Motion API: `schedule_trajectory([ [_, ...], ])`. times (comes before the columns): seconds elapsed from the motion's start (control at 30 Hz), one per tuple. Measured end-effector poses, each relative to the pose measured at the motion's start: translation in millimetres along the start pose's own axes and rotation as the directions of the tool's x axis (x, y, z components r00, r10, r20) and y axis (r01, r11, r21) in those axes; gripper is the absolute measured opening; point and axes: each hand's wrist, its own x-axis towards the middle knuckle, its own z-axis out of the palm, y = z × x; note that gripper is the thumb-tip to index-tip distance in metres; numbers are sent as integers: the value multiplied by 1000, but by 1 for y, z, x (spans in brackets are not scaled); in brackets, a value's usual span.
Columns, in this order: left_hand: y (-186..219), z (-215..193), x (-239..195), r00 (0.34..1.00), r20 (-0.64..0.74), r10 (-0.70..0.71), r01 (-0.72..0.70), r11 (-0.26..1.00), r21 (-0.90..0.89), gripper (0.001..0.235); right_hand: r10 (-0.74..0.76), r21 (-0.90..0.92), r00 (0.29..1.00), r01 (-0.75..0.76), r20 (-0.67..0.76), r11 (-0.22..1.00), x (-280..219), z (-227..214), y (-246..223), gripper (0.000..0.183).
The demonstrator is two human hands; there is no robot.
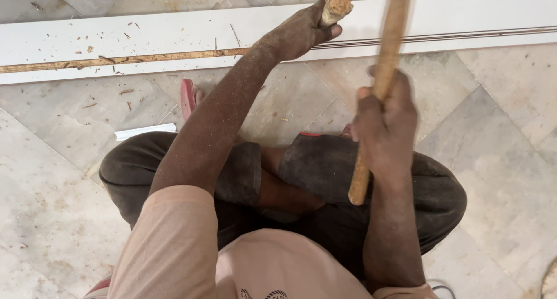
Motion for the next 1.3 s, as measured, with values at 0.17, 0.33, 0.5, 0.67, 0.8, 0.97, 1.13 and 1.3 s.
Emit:
schedule_trajectory([
  [0.17, -1, 7, 1, 999, -4, -33, 33, 999, 40, 77, -216, 52, 965, 226, -146, 973, -15, -5, 5, 22],
  [0.33, 3, 3, 0, 998, 54, -18, 17, 1000, 19, 77, 177, -39, 984, -176, 28, 984, 7, 8, 5, 24],
  [0.5, 10, 6, -2, 996, 35, -83, 80, 993, 85, 80, -90, 146, 988, 107, -125, 983, -11, -8, -3, 22],
  [0.67, 6, 6, 3, 998, 64, -3, -1, 998, 59, 82, 265, -108, 963, -258, 51, 960, 6, 15, 3, 18],
  [0.8, 2, 11, 7, 999, 42, -31, 27, 995, 93, 84, 110, -30, 994, -110, 19, 994, -4, -2, -4, 24],
  [0.97, 8, 8, 3, 994, 53, -100, 97, 994, 52, 70, -95, 116, 972, 122, -215, 986, -8, 7, 6, 23],
  [1.13, -9, 15, 13, 999, 25, 24, -28, 988, 152, 80, 171, 158, 985, -174, 32, 972, 5, -2, 13, 19],
  [1.3, -5, 13, 11, 997, 58, -58, 49, 988, 148, 74, 8, 130, 994, 7, -111, 992, -1, -2, 13, 19],
])
